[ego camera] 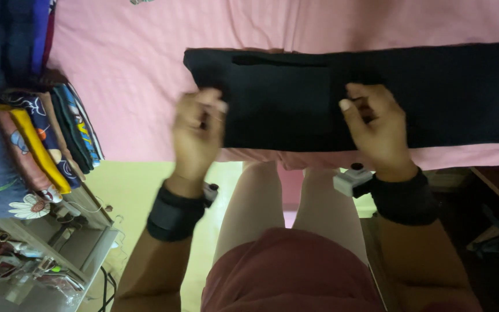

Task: The person folds a black t-shirt on a pink bedsheet, smoothing the fabric and aligning the edges before stacking it. They then pick up a green floral top, shake it out, and fold it into a compact shape.

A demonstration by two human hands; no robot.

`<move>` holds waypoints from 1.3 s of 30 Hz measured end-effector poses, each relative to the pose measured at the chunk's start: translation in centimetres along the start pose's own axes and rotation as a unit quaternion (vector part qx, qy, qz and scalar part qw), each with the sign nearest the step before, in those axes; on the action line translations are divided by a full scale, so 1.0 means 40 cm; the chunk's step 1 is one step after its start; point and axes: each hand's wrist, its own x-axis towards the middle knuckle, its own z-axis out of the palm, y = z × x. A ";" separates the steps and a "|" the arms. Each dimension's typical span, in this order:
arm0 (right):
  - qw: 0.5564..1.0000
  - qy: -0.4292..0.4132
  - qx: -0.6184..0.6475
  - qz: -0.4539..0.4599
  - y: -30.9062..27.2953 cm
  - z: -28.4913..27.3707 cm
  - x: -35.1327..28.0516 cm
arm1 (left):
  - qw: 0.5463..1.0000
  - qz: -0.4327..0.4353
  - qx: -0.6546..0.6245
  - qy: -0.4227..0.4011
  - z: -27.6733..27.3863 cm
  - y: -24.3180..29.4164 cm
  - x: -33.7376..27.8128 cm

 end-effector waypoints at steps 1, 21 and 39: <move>1.000 0.001 0.000 0.000 -0.012 0.009 0.001 | 1.000 0.001 0.000 0.000 0.020 0.033 0.000; 0.980 -0.131 -0.051 0.141 0.033 -0.007 0.032 | 0.993 -0.078 0.043 -0.077 0.162 0.004 0.046; 0.960 0.090 0.170 0.204 0.556 -0.593 -0.139 | 0.975 0.089 0.130 -0.157 0.652 0.295 -0.106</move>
